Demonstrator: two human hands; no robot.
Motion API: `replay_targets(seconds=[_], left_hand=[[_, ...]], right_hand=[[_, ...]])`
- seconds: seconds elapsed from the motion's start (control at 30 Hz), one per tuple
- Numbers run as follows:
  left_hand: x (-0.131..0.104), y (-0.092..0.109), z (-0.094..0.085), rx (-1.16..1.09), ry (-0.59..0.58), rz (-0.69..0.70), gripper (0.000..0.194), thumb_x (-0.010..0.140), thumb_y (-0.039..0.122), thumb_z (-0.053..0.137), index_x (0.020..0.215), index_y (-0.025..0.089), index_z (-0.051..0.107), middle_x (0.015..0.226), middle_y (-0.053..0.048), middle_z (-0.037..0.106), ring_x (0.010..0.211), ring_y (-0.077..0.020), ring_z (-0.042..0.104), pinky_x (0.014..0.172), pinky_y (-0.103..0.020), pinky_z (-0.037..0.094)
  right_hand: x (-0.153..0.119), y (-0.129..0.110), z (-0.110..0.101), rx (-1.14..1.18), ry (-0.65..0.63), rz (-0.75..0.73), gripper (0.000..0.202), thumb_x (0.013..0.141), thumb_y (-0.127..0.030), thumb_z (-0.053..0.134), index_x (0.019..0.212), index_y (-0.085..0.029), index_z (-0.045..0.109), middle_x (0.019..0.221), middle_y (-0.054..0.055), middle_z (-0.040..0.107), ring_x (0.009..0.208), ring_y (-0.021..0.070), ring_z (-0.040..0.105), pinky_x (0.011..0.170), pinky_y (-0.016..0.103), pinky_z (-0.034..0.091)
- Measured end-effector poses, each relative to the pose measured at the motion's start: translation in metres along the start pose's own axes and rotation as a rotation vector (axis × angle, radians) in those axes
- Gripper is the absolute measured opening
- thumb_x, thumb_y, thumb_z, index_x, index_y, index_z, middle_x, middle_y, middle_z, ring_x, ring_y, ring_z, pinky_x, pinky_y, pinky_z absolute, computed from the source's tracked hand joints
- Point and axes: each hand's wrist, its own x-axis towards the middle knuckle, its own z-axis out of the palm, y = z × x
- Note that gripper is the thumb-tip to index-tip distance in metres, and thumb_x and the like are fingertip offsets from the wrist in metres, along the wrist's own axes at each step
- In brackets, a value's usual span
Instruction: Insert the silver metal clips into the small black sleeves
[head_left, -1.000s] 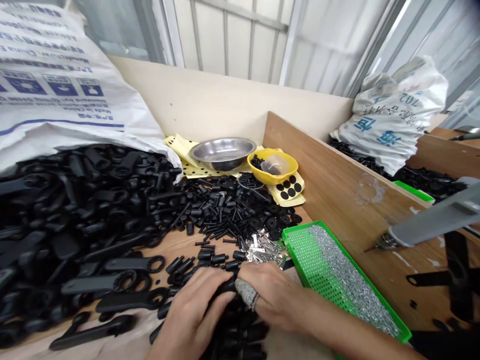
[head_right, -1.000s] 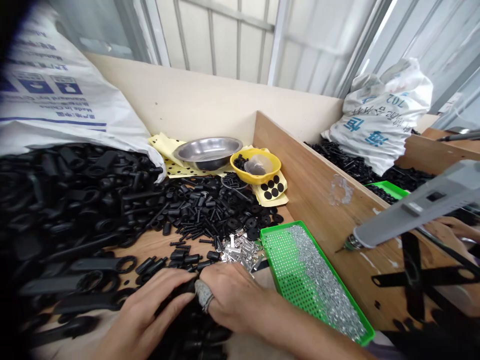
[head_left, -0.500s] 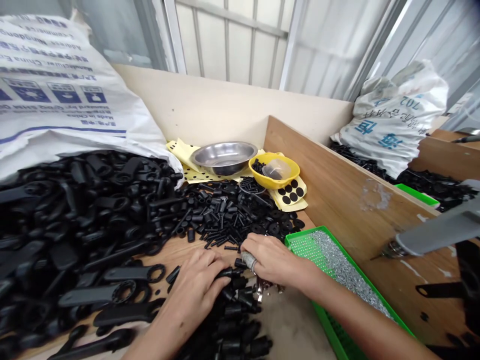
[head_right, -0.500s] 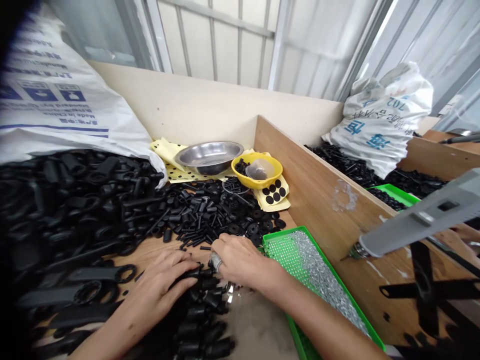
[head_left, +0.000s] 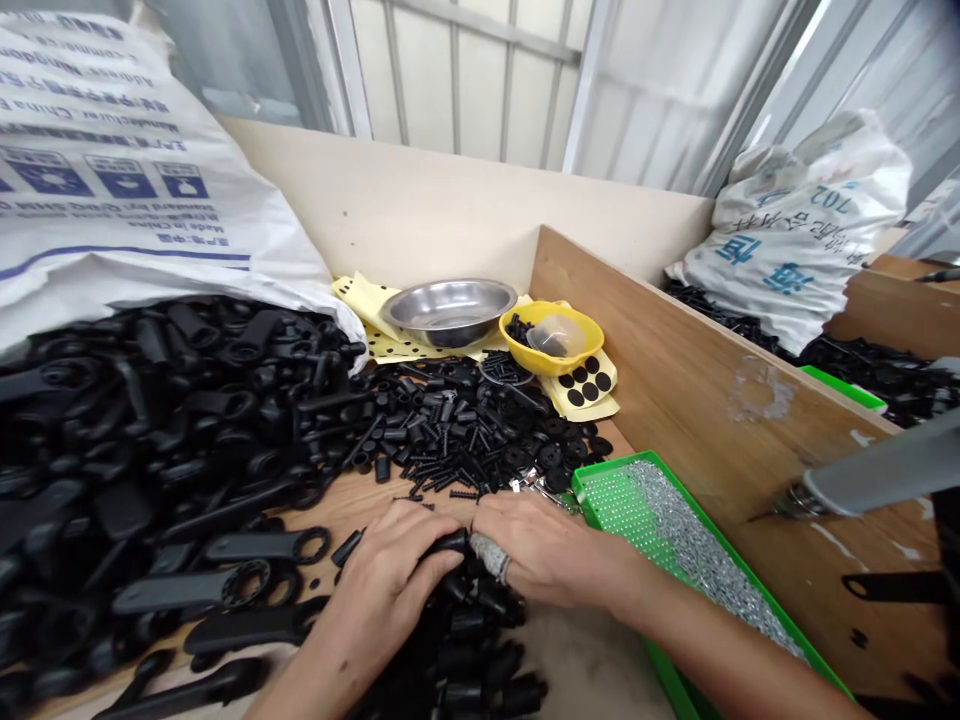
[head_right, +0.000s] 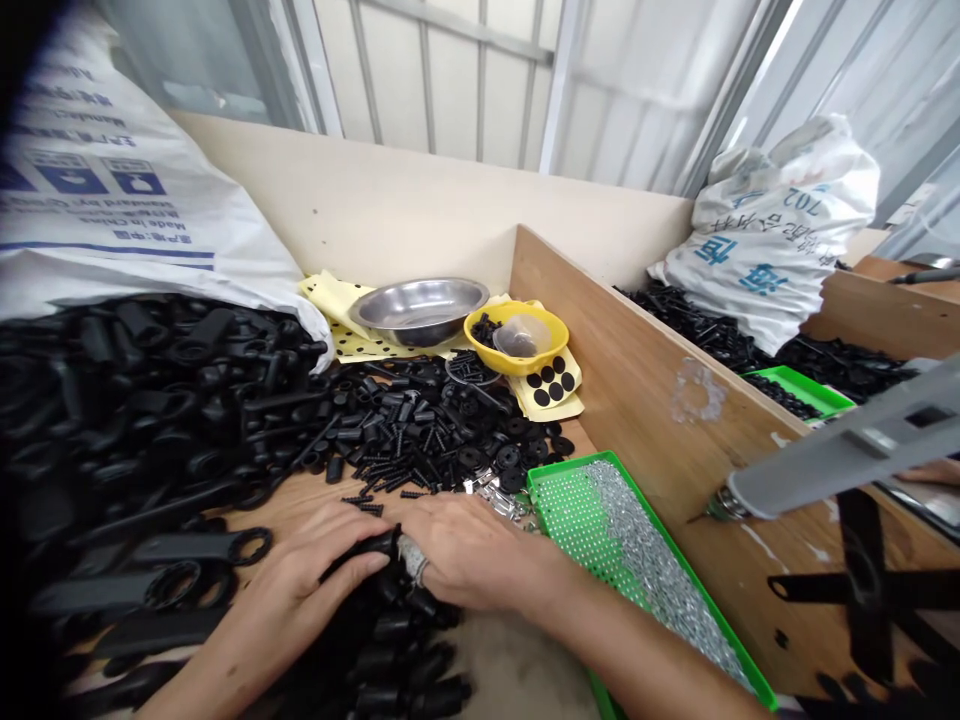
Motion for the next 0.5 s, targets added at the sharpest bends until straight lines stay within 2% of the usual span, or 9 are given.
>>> replay_targets(seconds=[0.17, 0.3, 0.4, 0.5], left_hand=[[0.002, -0.001, 0.005, 0.099, -0.149, -0.036, 0.013, 0.080, 0.017, 0.056, 0.087, 0.021, 0.066, 0.091, -0.006, 0.067, 0.086, -0.0240, 0.057, 0.076, -0.038, 0.048], [0.002, 0.001, 0.009, 0.177, -0.253, -0.099, 0.015, 0.080, 0.017, 0.055, 0.087, 0.021, 0.068, 0.090, -0.006, 0.065, 0.086, -0.0249, 0.055, 0.074, -0.039, 0.046], [0.001, 0.001, 0.009, 0.174, -0.275, -0.107, 0.016, 0.082, 0.020, 0.054, 0.089, 0.021, 0.068, 0.091, -0.006, 0.065, 0.087, -0.0249, 0.055, 0.076, -0.039, 0.046], [-0.001, -0.007, 0.005, 0.148, -0.250, -0.107, 0.018, 0.083, 0.022, 0.052, 0.089, 0.021, 0.069, 0.093, -0.007, 0.067, 0.088, -0.0253, 0.057, 0.079, -0.040, 0.047]], right_hand=[[0.000, 0.001, 0.010, -0.116, -0.051, 0.044, 0.040, 0.077, -0.008, 0.039, 0.115, -0.012, 0.050, 0.106, 0.009, 0.060, 0.091, 0.0191, 0.055, 0.080, 0.029, 0.042], [0.006, 0.009, 0.011, -0.256, -0.091, 0.095, 0.034, 0.076, -0.009, 0.041, 0.106, -0.015, 0.055, 0.096, 0.007, 0.061, 0.082, 0.0185, 0.056, 0.072, 0.028, 0.042], [0.018, 0.016, 0.008, -0.389, -0.071, 0.135, 0.017, 0.078, -0.012, 0.046, 0.089, -0.016, 0.059, 0.087, 0.005, 0.059, 0.077, 0.0178, 0.053, 0.065, 0.027, 0.042], [0.033, 0.022, 0.013, -0.477, -0.021, 0.139, 0.010, 0.079, -0.012, 0.051, 0.084, -0.014, 0.059, 0.087, 0.006, 0.056, 0.083, 0.0197, 0.050, 0.069, 0.029, 0.042]])
